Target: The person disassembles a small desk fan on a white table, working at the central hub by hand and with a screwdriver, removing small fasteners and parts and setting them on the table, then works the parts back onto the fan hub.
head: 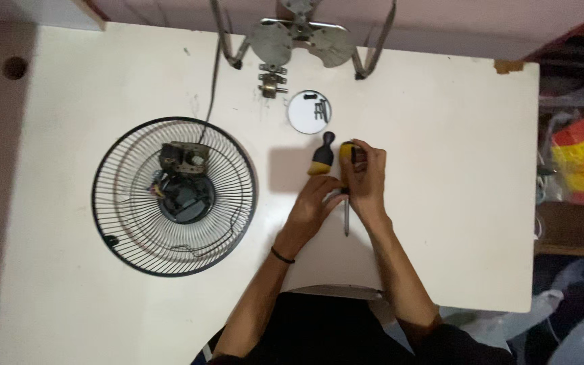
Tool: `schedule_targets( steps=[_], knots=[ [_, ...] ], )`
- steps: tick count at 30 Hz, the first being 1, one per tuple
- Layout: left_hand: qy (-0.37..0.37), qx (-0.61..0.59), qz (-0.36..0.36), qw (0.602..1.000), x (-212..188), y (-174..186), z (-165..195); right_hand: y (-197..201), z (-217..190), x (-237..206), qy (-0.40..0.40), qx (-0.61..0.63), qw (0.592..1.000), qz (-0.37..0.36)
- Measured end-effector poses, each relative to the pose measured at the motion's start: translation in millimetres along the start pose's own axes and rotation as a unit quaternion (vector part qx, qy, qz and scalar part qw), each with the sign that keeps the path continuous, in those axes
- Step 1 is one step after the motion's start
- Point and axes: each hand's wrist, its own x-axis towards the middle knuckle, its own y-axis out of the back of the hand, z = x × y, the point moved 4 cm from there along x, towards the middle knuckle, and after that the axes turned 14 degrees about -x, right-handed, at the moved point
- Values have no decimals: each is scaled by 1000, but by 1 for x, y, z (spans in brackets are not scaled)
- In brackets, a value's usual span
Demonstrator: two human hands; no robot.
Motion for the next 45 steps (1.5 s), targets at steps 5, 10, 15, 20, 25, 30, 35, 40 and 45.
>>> schedule_targets(
  steps=[5,10,15,20,25,30,35,40,45],
  knots=[
    [51,-96,2,994,4,3,3,-1,9,7,-23,-16,1000,8],
    [90,-83,-12,992,13,1,18,5,16,10,-18,-21,1000,-11],
    [105,-120,-15,987,21,6,40,7,13,13,-57,23,998,-30],
    [67,-76,-23,995,20,28,60,-2,-10,17,7,50,999,-17],
    [-16,24,-1,1000,18,58,66,-25,-39,18,141,34,985,-95],
    [-51,93,78,991,4,95,68,-54,-75,16,223,20,956,-191],
    [-84,140,170,972,-9,135,69,-75,-110,19,292,38,925,-239],
    [-95,123,274,949,-23,171,70,-93,-129,29,237,-12,929,-285],
    [65,37,314,947,-17,202,44,-105,-142,41,279,-52,916,-285]
  ],
)
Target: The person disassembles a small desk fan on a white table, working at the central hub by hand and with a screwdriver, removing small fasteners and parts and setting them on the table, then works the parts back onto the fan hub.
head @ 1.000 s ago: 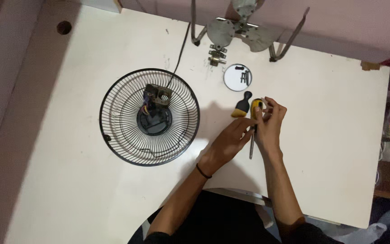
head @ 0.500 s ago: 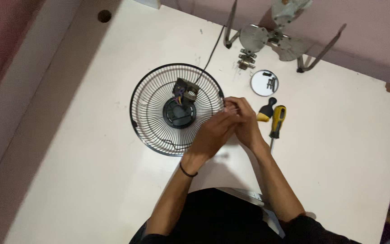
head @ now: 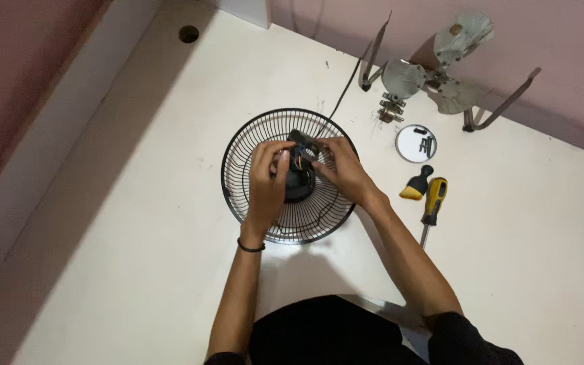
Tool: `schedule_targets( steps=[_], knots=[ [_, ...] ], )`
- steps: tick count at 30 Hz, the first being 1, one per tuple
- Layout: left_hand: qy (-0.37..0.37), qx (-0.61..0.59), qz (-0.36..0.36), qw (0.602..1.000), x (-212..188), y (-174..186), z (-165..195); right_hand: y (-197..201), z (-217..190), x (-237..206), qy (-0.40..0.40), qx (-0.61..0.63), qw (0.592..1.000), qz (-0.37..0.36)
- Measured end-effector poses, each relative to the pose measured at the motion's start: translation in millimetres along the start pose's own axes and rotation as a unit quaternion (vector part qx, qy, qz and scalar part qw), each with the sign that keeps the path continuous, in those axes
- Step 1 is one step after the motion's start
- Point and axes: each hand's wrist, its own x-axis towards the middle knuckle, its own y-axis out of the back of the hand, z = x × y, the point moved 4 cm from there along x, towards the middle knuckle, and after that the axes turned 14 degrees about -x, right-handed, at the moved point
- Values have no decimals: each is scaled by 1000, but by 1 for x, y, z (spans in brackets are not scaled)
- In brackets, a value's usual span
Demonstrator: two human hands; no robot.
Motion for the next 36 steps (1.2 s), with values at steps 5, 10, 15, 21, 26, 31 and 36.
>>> schedule_targets(
  steps=[5,10,15,21,26,31,36],
  knots=[
    [80,6,-89,993,16,5,-23,-9,4,10,-45,-36,995,-77],
    [37,38,-129,990,22,1,-38,-15,7,7,-62,-55,989,-121],
    [58,77,-142,985,19,-6,-49,-19,7,13,-10,-126,986,-110],
    [90,70,-143,983,17,-5,-46,-24,14,12,-80,-102,980,-151],
    [163,56,-153,973,19,-5,-46,-22,8,13,-138,-105,967,-186],
    [136,20,-140,981,20,-5,-46,-16,3,8,-128,-54,975,-172],
    [221,-22,-121,968,16,-2,-55,-19,5,10,-116,-44,980,-154]
  ],
)
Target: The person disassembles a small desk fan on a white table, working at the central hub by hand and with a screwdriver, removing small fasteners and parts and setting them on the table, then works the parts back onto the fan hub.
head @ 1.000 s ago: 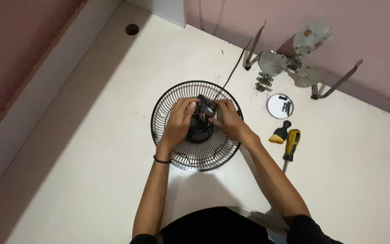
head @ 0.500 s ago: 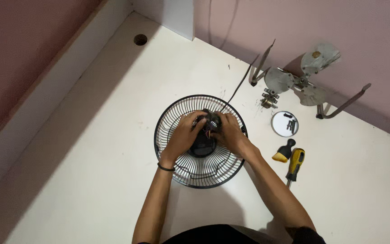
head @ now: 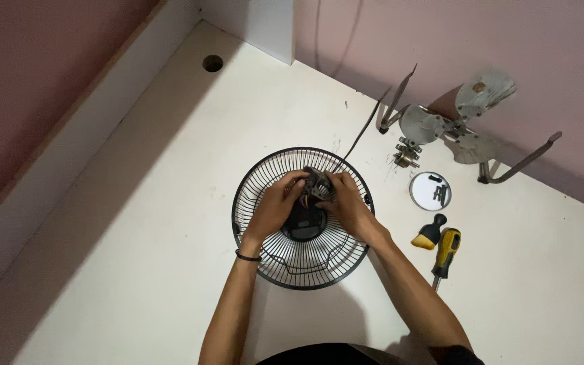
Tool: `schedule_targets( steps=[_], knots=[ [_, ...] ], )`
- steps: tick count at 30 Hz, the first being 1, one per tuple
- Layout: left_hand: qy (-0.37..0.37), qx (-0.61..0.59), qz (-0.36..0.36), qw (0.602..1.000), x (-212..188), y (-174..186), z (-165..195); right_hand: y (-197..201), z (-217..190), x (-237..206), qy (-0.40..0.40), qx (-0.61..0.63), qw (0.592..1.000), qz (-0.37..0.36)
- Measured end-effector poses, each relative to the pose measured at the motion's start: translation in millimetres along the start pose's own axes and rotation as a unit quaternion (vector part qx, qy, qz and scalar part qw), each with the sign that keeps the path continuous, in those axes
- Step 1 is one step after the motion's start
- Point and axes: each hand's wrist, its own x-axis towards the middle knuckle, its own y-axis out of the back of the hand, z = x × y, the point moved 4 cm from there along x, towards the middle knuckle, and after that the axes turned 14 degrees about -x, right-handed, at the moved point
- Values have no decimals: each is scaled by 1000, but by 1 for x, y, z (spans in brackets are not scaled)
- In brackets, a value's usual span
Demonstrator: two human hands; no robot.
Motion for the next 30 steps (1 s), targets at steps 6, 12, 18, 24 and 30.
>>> schedule_targets(
  steps=[6,12,18,24,30],
  knots=[
    [35,-26,5,999,1,3,-5,-3,3,1,-10,0,1000,-3],
    [-21,-64,-25,997,2,6,-8,-1,4,-4,-4,29,1000,10],
    [-7,-98,-37,994,-4,9,-18,4,7,-10,47,18,996,73],
    [-42,-178,-62,981,-9,9,-20,10,6,-13,49,25,992,113],
    [-1,-229,-65,971,-12,8,-22,18,-2,-22,114,30,973,198]
  ],
)
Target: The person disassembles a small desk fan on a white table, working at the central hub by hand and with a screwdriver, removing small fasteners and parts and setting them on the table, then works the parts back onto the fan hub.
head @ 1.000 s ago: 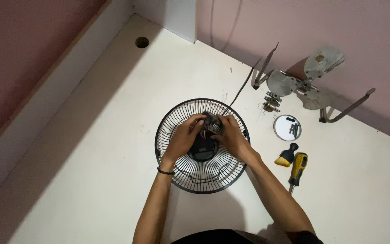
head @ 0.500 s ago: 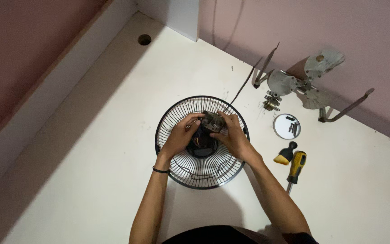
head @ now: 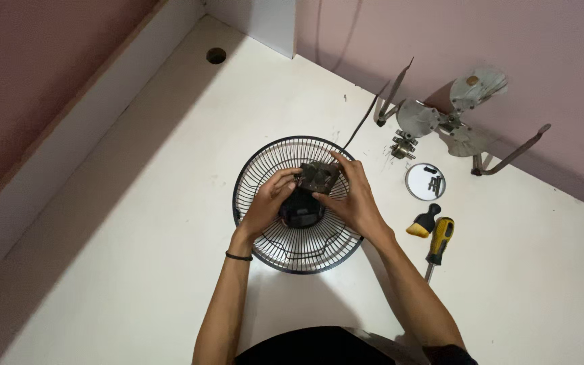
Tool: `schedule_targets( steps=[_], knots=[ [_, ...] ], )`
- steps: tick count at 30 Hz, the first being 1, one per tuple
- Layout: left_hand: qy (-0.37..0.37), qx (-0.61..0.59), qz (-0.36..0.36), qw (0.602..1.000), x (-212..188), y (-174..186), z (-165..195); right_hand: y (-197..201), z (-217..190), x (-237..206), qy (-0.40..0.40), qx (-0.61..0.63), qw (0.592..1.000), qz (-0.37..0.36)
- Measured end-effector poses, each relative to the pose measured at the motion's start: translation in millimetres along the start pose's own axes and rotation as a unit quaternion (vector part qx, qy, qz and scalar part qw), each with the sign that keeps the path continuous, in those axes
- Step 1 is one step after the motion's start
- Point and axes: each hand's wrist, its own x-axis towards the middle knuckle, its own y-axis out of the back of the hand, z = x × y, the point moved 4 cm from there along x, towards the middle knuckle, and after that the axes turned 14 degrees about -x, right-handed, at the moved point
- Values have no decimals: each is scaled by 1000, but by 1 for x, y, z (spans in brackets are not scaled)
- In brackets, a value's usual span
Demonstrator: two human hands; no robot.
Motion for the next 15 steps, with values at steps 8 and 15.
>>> schedule_targets(
  steps=[8,15],
  knots=[
    [51,19,-41,998,-1,0,6,4,-6,-1,3,32,999,27],
    [81,26,-37,996,4,5,10,13,-10,-4,2,19,999,40]
  ],
)
